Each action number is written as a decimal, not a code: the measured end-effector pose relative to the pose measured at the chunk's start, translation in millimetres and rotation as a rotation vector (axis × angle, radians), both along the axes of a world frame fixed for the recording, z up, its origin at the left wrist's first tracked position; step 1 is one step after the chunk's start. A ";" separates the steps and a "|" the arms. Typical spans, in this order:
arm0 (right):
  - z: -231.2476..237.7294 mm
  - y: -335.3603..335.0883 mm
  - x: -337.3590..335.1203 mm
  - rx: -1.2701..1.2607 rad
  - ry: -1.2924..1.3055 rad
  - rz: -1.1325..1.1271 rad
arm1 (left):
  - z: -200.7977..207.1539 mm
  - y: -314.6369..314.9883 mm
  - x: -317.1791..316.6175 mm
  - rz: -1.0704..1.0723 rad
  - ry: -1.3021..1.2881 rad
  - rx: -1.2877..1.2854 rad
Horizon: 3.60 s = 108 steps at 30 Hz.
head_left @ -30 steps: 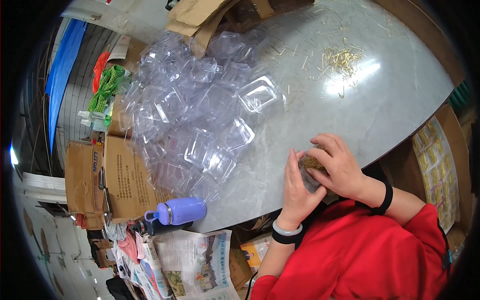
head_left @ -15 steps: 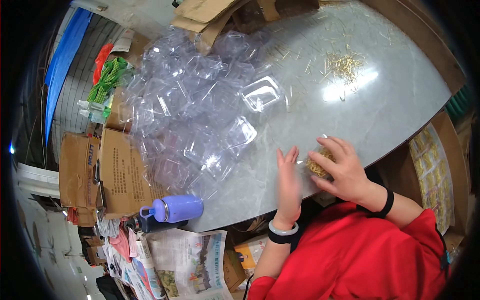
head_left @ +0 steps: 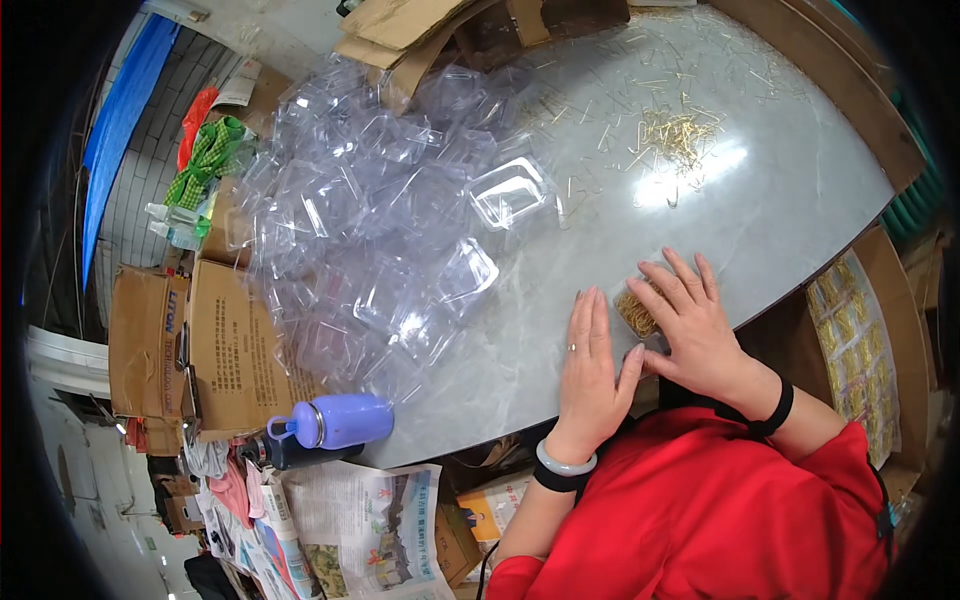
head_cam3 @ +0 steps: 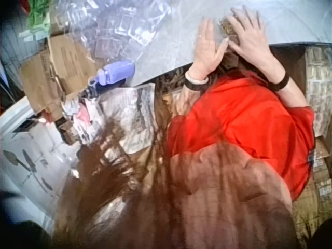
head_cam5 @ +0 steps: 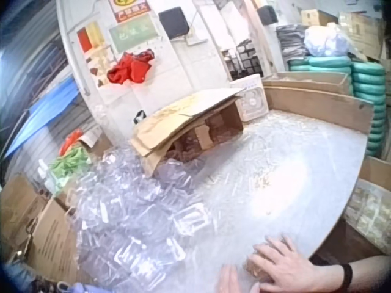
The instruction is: Sort small gold-colored metal clips and pack them into plastic bags.
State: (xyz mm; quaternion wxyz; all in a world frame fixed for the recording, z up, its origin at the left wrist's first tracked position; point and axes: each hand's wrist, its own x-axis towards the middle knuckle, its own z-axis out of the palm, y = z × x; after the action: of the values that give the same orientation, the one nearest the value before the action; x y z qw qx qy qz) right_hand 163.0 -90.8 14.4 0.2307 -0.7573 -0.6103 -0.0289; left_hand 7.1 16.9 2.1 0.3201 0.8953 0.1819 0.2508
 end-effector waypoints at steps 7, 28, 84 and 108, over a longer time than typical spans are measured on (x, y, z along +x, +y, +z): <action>9.1 -8.8 27.3 0.051 0.410 0.140 | -0.8 -3.1 18.9 -0.013 0.088 0.136; -13.8 2.5 48.1 0.300 0.401 -0.064 | -1.5 -9.9 25.8 0.039 0.150 0.296; 1.1 -7.2 10.9 0.121 -0.093 -0.150 | -3.3 -2.0 4.1 -0.006 -0.076 -0.114; 29.4 -94.1 289.3 -0.456 -0.154 -0.775 | -4.1 -5.6 5.7 0.038 0.062 0.074</action>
State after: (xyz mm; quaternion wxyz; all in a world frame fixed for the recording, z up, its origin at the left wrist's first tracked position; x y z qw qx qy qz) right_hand 452.2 -184.9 43.8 -0.0160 -0.9568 -0.2881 -0.0343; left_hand 12.8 11.3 -2.1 0.2761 0.9102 0.1994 0.2358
